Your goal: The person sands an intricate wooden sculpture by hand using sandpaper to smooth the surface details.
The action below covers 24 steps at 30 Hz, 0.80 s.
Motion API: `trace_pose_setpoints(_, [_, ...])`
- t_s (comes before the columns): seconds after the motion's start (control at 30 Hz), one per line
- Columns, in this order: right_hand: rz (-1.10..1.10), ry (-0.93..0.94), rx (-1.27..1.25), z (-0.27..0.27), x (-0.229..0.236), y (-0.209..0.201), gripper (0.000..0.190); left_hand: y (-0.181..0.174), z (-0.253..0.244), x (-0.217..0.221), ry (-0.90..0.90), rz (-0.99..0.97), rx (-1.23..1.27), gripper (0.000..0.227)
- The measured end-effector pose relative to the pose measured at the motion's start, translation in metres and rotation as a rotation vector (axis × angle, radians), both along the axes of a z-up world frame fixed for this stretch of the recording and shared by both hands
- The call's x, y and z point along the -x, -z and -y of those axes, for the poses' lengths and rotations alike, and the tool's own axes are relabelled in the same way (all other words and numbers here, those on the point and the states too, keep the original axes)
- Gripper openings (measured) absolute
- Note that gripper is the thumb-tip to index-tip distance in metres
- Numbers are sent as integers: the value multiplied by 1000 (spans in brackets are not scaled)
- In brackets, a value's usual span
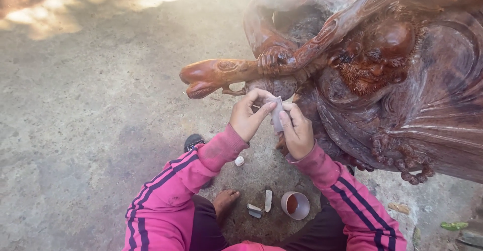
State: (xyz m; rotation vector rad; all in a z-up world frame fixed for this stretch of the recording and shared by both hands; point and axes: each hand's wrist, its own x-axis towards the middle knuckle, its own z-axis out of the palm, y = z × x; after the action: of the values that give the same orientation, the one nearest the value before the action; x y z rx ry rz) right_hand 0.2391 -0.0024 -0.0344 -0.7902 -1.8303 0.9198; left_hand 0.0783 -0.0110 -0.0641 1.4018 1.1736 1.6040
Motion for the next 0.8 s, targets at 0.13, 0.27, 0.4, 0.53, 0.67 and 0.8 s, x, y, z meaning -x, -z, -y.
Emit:
trace_pose_setpoints(0.13, [129,204,-381,-5,11,-4,17,7,-4,-6,-64,131,38,35])
trace_pose_setpoints(0.27, [144,259,-496,-6,19,4,21,-5,5,-12,-114,107,-13,28])
trace_pose_setpoints(0.4, [91,262,-431,-15,26,22,30,1,-3,-10,-123,57,-38,30])
trace_pose_setpoints(0.53, [-54,217,-254,-22,34,36,21,-7,-4,0,-218,-191,-82,16])
trace_pose_setpoints(0.67, [-42,334,-180,-65,25,44,22,-41,4,15,-430,-617,-420,21])
trace_pose_setpoints(0.8, [-156,606,-403,-103,16,21,13,-52,-10,51,-694,-928,-661,21])
